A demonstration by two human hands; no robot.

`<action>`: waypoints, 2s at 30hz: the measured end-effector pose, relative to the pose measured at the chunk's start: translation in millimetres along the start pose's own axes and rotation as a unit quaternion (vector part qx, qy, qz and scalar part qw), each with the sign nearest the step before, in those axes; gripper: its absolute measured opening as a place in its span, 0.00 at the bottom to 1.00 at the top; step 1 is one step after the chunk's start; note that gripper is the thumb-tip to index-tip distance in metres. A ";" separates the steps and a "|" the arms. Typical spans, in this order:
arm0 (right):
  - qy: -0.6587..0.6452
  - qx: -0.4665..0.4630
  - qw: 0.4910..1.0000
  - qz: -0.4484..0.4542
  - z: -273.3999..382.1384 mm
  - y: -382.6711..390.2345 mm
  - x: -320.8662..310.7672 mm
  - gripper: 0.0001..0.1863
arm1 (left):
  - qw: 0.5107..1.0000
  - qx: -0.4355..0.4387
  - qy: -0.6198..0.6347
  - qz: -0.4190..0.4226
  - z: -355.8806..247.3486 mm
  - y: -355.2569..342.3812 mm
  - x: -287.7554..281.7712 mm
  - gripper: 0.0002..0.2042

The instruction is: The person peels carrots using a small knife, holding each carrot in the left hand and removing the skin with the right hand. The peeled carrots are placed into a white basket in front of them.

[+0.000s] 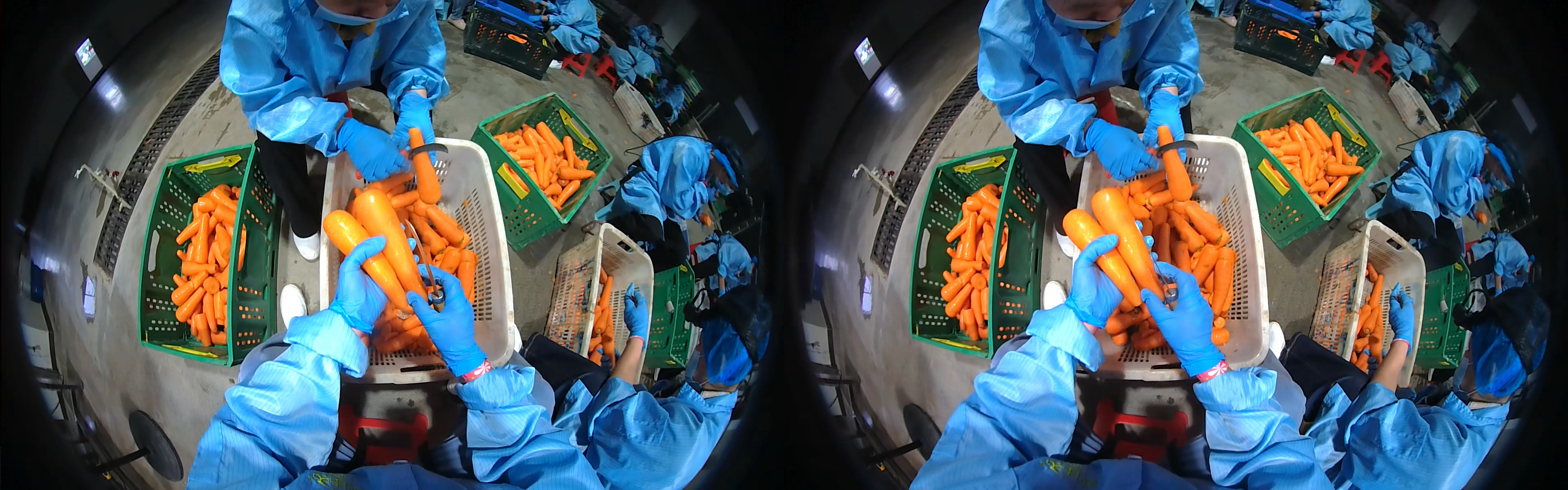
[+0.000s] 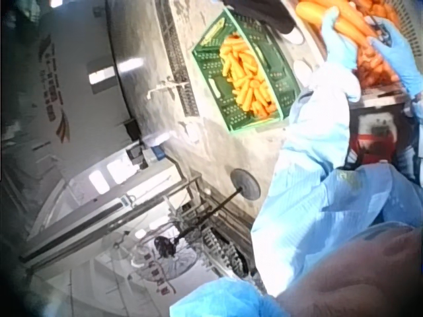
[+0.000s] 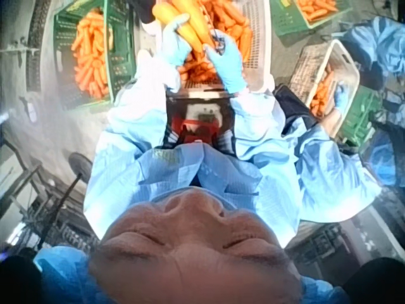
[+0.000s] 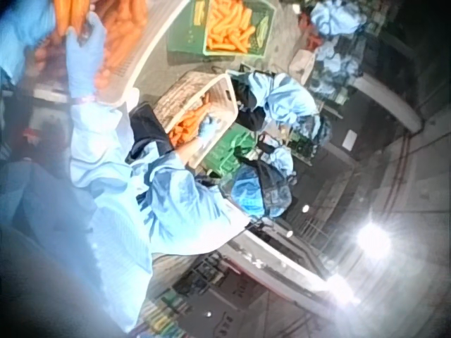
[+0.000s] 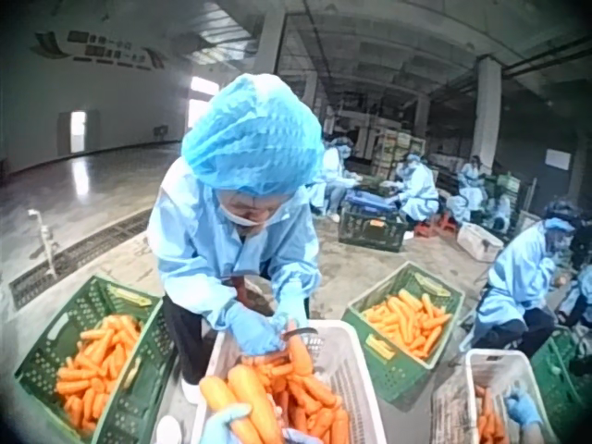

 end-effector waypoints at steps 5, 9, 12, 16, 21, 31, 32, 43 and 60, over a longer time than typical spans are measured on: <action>0.038 -0.013 0.999 -0.020 0.3 -4.9 -4.9 0.24 | 1.000 0.004 0.009 0.000 5.1 0.3 3.1 0.26; 0.052 -0.022 0.998 -0.030 6.4 -7.0 -4.3 0.18 | 1.000 0.013 0.009 -0.002 6.5 3.2 3.3 0.26; -0.027 0.040 0.998 -0.048 -0.5 -13.2 -11.2 0.15 | 1.000 0.009 0.004 0.009 9.2 3.3 6.4 0.27; -0.175 0.175 0.967 -0.068 7.1 -22.4 -23.8 0.09 | 1.000 0.010 -0.005 0.017 7.5 5.3 10.8 0.27; -0.186 0.099 0.974 -0.087 8.5 -24.0 -28.0 0.13 | 1.000 0.017 -0.008 0.022 3.9 5.3 12.3 0.27; -0.153 0.067 0.986 0.015 2.2 -8.1 -13.8 0.16 | 1.000 -0.024 -0.018 -0.004 5.3 1.0 2.6 0.25; -0.146 0.065 0.987 0.017 5.1 -5.0 -9.3 0.17 | 0.999 -0.028 -0.024 -0.010 5.3 2.0 2.9 0.24; -0.191 0.204 0.958 -0.057 24.1 -23.1 -40.8 0.12 | 0.993 -0.099 0.033 0.060 0.6 4.2 15.2 0.31; -0.229 0.076 0.965 -0.104 12.1 -33.4 -64.6 0.19 | 0.971 -0.226 -0.002 0.079 13.7 6.1 4.0 0.34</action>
Point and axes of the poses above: each hand's wrist, its own y-axis away from the middle knuckle, its own x-axis out of the palm, z = x × y, the point moved 1 cm from there along -y, towards the middle knuckle, and after that the axes turned 13 degrees about -y, right-handed, at the moved point
